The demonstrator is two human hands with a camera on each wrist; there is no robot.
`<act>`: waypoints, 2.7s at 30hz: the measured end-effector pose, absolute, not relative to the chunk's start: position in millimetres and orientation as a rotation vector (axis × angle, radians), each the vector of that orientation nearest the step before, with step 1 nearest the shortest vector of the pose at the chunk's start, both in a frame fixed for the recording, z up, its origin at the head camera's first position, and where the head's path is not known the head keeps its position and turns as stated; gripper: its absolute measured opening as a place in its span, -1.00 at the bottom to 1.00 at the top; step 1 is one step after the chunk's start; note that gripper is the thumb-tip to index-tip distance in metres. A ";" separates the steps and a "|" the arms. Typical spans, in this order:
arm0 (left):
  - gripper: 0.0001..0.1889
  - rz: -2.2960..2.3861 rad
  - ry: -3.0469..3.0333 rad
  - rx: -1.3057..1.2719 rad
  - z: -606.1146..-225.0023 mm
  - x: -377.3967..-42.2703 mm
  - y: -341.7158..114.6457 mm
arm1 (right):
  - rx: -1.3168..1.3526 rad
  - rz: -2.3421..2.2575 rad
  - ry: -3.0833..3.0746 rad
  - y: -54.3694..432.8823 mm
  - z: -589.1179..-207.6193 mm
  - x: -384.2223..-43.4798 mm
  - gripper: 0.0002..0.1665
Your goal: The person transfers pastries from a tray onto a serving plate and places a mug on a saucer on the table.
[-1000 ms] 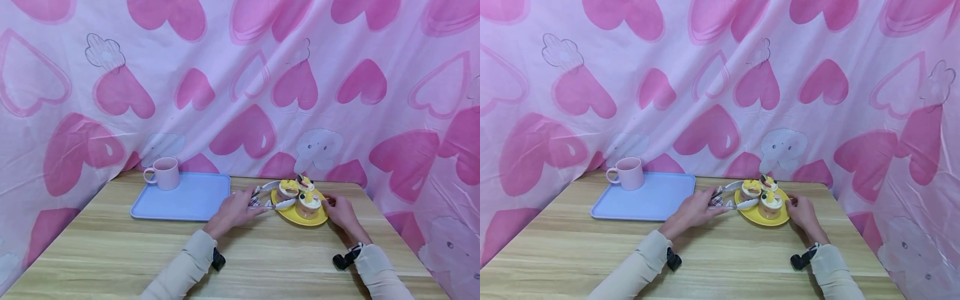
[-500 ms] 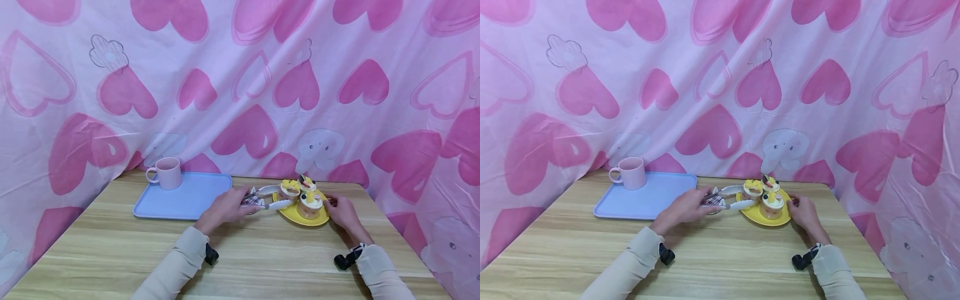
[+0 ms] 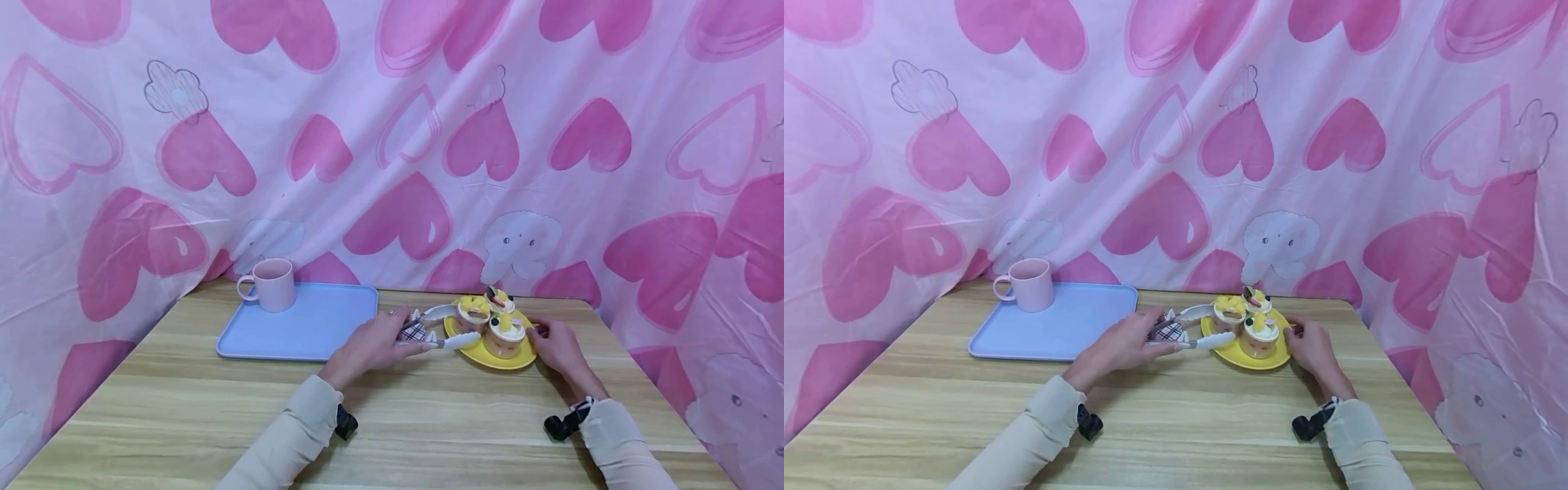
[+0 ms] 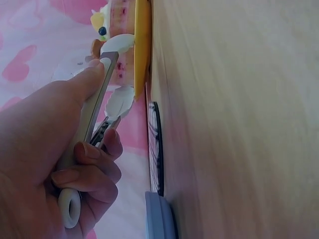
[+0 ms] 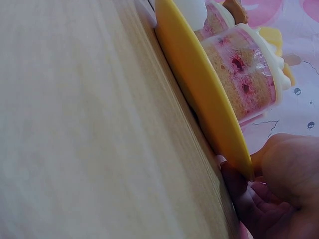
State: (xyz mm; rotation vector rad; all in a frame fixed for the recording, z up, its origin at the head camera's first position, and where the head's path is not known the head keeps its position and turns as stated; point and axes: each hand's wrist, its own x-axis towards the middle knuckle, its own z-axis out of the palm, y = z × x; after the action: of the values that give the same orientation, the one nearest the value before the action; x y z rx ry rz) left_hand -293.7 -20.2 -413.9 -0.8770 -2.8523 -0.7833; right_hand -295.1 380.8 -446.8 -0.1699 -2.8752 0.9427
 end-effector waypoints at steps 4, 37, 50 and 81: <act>-0.30 -0.786 -2.861 -0.867 -412.3 -291.8 -20.5 | -0.161 0.936 -2.866 381.2 -447.9 -295.9 -0.45; -0.25 -1.144 -2.650 -0.757 -416.4 -307.0 -57.1 | -0.172 0.981 -2.852 381.7 -448.2 -295.7 -0.46; -0.10 -1.196 -2.604 -0.479 -415.5 -300.2 -86.7 | -0.150 0.955 -2.842 385.5 -449.6 -295.6 -0.47; -0.11 -1.121 -2.643 -0.253 -395.9 -286.9 -157.8 | -0.201 0.957 -2.792 386.7 -447.1 -294.3 -0.49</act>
State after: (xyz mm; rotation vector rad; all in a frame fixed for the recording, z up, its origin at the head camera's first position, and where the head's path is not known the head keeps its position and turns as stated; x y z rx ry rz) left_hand -286.9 -157.8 -395.9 -0.2526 -2.6425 -1.1210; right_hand -294.3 386.7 -447.1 -0.2006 -2.7925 0.9565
